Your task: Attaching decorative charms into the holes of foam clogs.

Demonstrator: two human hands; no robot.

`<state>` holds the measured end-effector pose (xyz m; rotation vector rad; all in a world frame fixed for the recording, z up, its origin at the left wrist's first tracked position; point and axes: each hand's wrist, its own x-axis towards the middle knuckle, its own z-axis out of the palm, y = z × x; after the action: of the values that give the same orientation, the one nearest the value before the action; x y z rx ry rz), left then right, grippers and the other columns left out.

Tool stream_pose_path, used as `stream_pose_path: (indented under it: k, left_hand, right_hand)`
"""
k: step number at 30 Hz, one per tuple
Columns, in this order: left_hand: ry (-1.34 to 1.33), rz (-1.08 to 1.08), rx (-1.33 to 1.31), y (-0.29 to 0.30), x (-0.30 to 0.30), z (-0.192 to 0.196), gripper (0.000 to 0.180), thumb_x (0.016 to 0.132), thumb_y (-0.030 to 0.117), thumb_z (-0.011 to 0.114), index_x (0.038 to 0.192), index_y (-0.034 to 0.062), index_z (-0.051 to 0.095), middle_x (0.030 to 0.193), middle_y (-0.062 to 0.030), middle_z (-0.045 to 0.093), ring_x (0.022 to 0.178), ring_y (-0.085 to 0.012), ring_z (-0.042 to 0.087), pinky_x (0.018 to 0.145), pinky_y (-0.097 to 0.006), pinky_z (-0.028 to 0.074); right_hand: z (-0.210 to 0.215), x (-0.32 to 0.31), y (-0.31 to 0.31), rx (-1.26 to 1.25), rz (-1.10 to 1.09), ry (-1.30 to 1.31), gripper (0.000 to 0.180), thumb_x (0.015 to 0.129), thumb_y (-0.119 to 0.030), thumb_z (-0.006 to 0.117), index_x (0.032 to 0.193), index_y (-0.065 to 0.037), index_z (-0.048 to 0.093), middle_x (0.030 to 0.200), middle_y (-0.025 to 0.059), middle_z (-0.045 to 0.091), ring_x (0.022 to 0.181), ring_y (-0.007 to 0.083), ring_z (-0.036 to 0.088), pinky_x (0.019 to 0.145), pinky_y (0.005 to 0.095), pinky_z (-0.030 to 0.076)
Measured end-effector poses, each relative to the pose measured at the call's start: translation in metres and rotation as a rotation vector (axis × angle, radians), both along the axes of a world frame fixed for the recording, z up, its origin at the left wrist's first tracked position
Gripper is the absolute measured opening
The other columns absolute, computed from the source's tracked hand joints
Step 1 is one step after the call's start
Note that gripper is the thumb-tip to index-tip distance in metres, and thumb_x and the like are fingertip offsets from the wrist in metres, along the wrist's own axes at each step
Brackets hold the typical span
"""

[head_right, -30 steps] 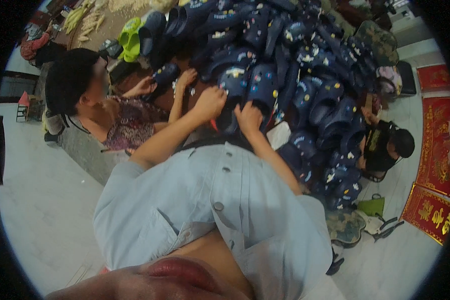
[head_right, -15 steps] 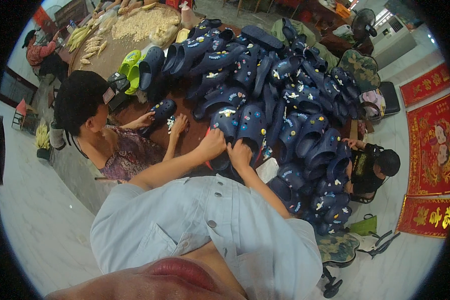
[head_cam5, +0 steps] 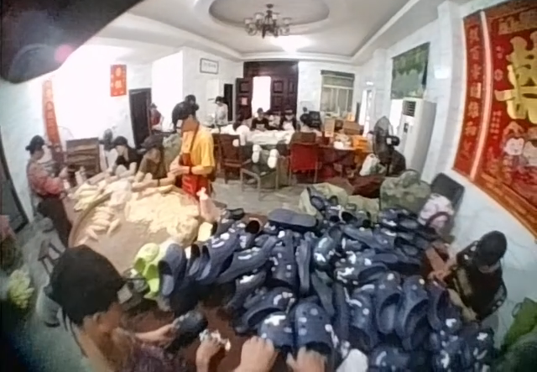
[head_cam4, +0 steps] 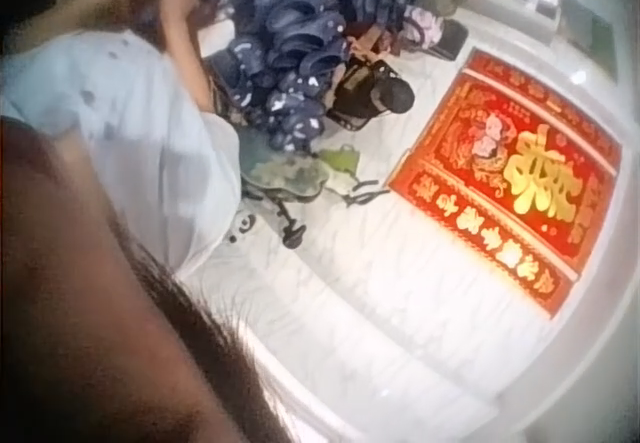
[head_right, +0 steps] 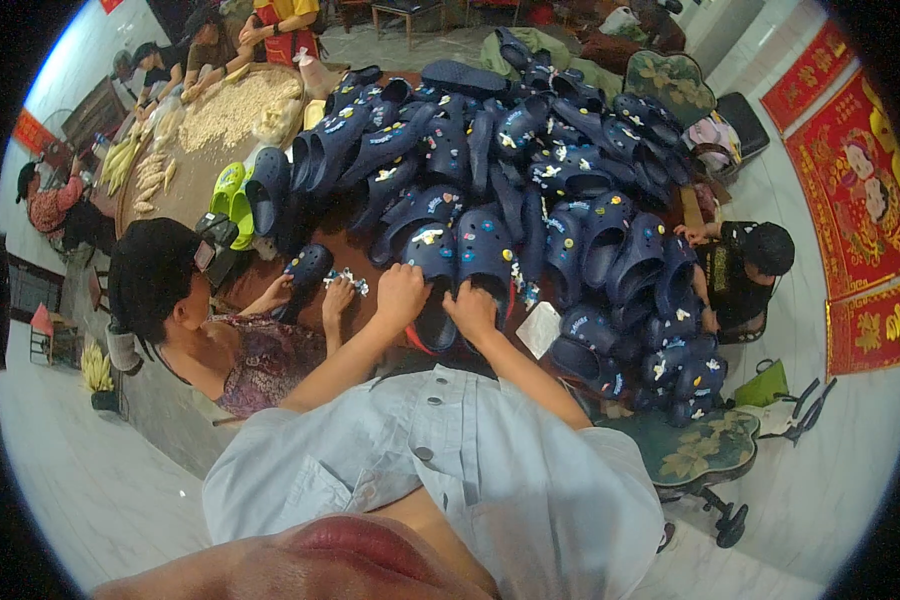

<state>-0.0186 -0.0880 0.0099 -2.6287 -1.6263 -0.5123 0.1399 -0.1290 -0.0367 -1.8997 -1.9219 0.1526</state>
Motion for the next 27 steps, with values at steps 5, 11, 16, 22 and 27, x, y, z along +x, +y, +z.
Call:
stream_pose_path:
  k: [5,11,16,22,27]
  left_hand:
    - [0.078,0.01,0.012,0.0,0.004,0.001,0.009,0.071,0.014,0.06,0.073,0.005,0.062,0.075,-0.0123,0.063,0.076,-0.0251,0.061,0.067,-0.034,0.049]
    - [0.077,0.09,0.071,-0.007,0.009,-0.007,0.007,0.073,0.011,0.058,0.074,0.0048,0.061,0.077,-0.0121,0.063,0.076,-0.0249,0.061,0.066,-0.034,0.048]
    - [0.076,0.093,0.082,-0.005,0.01,-0.014,0.007,0.074,0.011,0.057,0.073,0.0044,0.06,0.075,-0.012,0.062,0.075,-0.0247,0.06,0.066,-0.034,0.049]
    - [0.058,0.186,0.12,-0.011,0.011,-0.014,0.006,0.073,0.009,0.056,0.071,0.0043,0.059,0.074,-0.0123,0.062,0.075,-0.025,0.06,0.065,-0.035,0.05]
    - [0.071,0.312,0.147,-0.015,0.025,-0.009,0.005,0.072,0.009,0.056,0.07,0.0049,0.059,0.074,-0.0116,0.061,0.073,-0.0253,0.061,0.064,-0.035,0.05]
  right_hand:
    - [0.002,-0.003,0.001,-0.043,-0.004,0.012,0.043,0.079,-0.036,0.061,0.084,0.006,0.055,0.066,0.0253,0.06,0.063,0.0401,0.062,0.059,0.0482,0.05]
    - [0.007,-0.001,0.002,-0.07,0.031,0.013,0.043,0.079,-0.037,0.061,0.085,0.005,0.056,0.067,0.0256,0.061,0.062,0.0398,0.063,0.06,0.0476,0.052]
    - [0.013,0.005,0.005,-0.097,0.101,0.035,0.044,0.079,-0.037,0.061,0.087,0.006,0.055,0.068,0.0253,0.062,0.064,0.0391,0.063,0.062,0.047,0.052]
    - [0.018,0.007,0.006,-0.146,0.217,0.074,0.052,0.079,-0.04,0.062,0.096,0.008,0.053,0.07,0.0254,0.063,0.068,0.0391,0.064,0.066,0.046,0.052]
    - [0.018,0.014,0.007,-0.233,0.234,0.116,0.059,0.079,-0.043,0.063,0.101,0.01,0.05,0.077,0.0265,0.063,0.071,0.0399,0.064,0.068,0.046,0.051]
